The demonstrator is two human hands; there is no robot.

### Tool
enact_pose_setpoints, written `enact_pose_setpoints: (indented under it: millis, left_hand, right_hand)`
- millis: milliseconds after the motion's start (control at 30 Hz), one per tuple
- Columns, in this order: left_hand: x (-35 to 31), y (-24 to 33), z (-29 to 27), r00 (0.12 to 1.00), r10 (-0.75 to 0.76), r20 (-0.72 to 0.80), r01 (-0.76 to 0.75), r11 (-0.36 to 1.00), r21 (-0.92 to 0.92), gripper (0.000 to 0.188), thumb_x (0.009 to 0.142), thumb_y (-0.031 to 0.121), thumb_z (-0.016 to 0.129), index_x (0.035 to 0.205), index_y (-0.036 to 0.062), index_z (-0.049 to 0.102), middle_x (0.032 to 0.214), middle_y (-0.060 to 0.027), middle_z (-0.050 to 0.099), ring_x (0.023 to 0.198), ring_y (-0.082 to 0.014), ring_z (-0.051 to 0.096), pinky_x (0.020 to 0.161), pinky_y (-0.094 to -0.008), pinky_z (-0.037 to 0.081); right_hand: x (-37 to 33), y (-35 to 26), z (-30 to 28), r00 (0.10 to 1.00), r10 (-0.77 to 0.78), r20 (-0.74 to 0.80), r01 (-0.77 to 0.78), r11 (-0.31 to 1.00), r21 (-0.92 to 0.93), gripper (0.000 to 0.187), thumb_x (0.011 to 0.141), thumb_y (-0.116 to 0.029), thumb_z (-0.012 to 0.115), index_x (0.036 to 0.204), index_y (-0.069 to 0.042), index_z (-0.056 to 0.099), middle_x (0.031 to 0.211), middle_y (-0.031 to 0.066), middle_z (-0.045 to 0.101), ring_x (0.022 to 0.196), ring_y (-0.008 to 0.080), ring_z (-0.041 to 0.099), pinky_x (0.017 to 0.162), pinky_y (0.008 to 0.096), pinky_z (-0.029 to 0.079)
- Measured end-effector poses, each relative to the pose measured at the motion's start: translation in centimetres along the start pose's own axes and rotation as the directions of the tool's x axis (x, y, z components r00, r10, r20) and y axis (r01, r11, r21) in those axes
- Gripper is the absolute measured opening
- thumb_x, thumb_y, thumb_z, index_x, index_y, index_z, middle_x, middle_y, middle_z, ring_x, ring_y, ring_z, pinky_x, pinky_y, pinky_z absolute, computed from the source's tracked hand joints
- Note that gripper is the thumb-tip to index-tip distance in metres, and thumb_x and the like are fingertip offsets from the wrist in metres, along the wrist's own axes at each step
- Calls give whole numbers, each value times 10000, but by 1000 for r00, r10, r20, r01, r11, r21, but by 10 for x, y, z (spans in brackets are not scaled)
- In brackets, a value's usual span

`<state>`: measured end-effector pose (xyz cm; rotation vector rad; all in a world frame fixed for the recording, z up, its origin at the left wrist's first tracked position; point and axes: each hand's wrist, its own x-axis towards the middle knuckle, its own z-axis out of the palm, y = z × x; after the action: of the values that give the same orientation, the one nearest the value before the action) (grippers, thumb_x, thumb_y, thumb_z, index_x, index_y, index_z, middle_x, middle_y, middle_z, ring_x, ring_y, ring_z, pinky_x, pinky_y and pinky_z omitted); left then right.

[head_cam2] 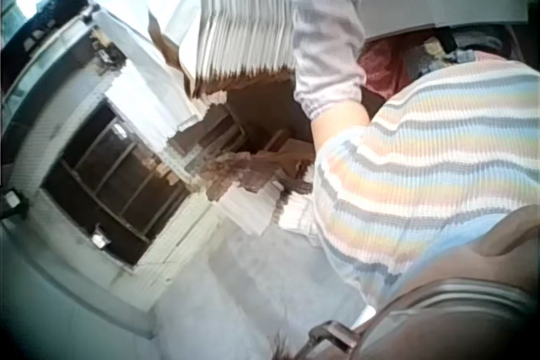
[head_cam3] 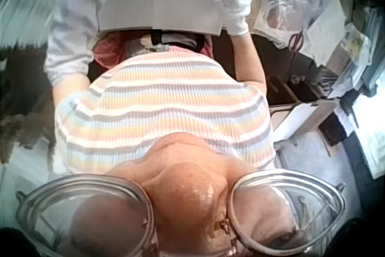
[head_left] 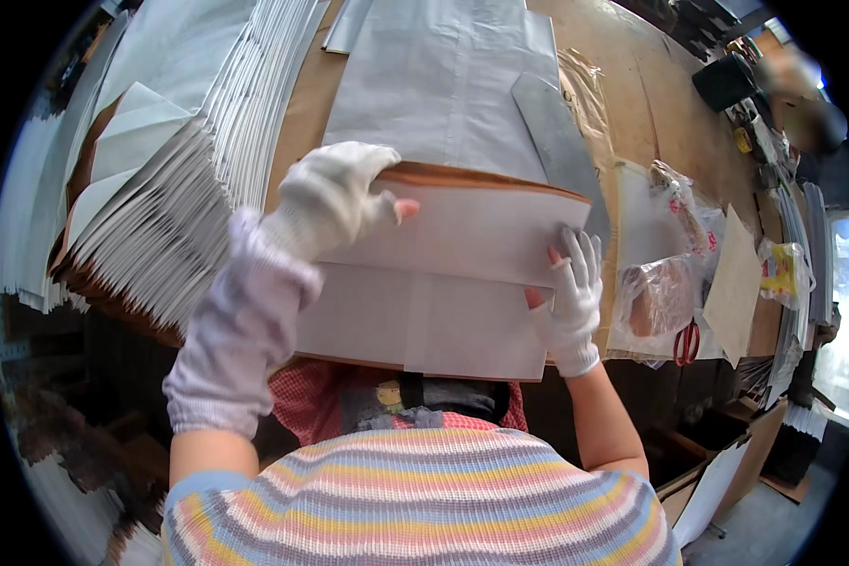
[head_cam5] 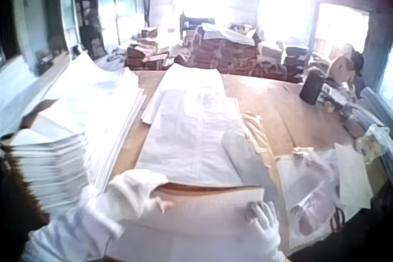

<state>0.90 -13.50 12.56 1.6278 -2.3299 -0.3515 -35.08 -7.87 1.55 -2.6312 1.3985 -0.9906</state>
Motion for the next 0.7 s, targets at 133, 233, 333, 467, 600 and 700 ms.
enact_pose_setpoints:
  millis: [133, 233, 333, 467, 600, 700]
  left_hand:
    - [-56, 18, -9, 944, 251, -216, -234, 967, 101, 758, 734, 335, 872, 1359, -2, 609, 1328, -187, 670, 1291, -379, 604, 1140, -495, 452]
    - [-69, 33, -18, 968, 187, -165, -162, 974, 157, 828, 663, 331, 914, 1359, -4, 614, 1360, -197, 654, 1319, -368, 591, 1182, -486, 418]
    - [-71, 39, -23, 957, 226, -182, -192, 963, 190, 770, 691, 331, 897, 1329, -4, 628, 1315, -187, 673, 1286, -368, 608, 1160, -481, 436]
    - [-48, 27, -14, 947, 200, -250, -201, 979, 22, 602, 786, 359, 838, 1249, 17, 660, 1189, -150, 713, 1182, -366, 648, 1066, -480, 492]
    - [25, 46, -11, 973, -223, 61, 173, 876, 450, 513, 881, 256, 773, 1335, 84, 606, 1234, -145, 671, 1195, -343, 618, 1070, -454, 477]
    - [9, 32, 25, 929, 317, -193, -26, 574, 819, 608, 775, 215, 745, 1324, 28, 562, 1298, -105, 589, 1212, -313, 577, 1084, -470, 463]
  right_hand:
    - [10, -53, -32, 999, 21, 27, -21, 1000, -2, 687, 651, -269, 835, 1227, 45, 633, 1456, 241, 535, 1364, 482, 475, 1191, 661, 279]
    - [53, -100, -41, 996, -72, 53, 67, 994, 82, 697, 585, -283, 867, 1166, 33, 646, 1397, 239, 554, 1306, 474, 501, 1158, 661, 309]
    - [87, -123, -34, 996, -91, 16, 89, 990, 105, 666, 529, -246, 886, 1093, 18, 650, 1333, 226, 572, 1248, 451, 529, 1115, 655, 358]
    - [93, -118, -20, 980, -196, -45, 199, 976, 91, 391, 642, -158, 821, 976, -30, 666, 1239, 148, 627, 1152, 342, 600, 1104, 571, 445]
    - [57, -141, -33, 940, -339, 33, 334, 937, 106, 162, 722, -150, 724, 857, -82, 668, 1154, 69, 676, 1049, 270, 663, 1107, 492, 497]
    - [61, -126, -57, 916, -378, 132, 286, 849, 444, 224, 799, -286, 729, 825, -74, 661, 1216, 112, 678, 1121, 331, 660, 1076, 497, 500]
